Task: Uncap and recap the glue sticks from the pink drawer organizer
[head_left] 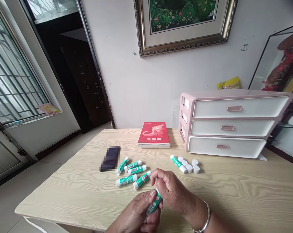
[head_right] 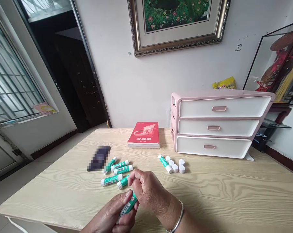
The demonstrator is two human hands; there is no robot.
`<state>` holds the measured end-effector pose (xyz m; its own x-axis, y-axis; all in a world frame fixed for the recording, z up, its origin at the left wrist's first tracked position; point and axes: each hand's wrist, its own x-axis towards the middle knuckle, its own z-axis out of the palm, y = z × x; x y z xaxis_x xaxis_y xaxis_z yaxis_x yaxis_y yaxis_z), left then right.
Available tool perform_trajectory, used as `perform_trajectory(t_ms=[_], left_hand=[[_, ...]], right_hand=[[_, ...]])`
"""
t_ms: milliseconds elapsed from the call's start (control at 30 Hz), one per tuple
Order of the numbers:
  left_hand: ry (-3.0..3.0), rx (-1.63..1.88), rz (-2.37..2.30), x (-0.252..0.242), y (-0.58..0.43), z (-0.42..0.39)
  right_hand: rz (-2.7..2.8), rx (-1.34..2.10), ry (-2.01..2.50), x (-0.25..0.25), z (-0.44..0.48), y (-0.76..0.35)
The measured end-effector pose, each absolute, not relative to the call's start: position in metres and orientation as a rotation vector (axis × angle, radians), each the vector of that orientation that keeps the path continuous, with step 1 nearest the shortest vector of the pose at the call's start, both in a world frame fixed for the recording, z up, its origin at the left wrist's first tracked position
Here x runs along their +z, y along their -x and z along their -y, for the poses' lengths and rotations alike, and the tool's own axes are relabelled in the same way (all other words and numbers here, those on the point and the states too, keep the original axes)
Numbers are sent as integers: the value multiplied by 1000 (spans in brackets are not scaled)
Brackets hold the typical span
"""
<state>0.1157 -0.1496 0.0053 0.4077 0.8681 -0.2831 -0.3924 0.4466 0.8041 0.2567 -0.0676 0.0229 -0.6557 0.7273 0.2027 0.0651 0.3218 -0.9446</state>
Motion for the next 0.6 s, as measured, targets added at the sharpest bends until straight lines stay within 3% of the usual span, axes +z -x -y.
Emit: perform_trajectory(t_ms=[200,400,600], left_hand=[[-604,856,-699,12,-114,157],[-800,880,-804,10,-101,168],[-1283,1079,-1490,26,-61,147]], right_hand=[[2023,1357,622,23,72,-256],[1721,973,853,33,32,-283],[1741,757,917,32,25,-282]])
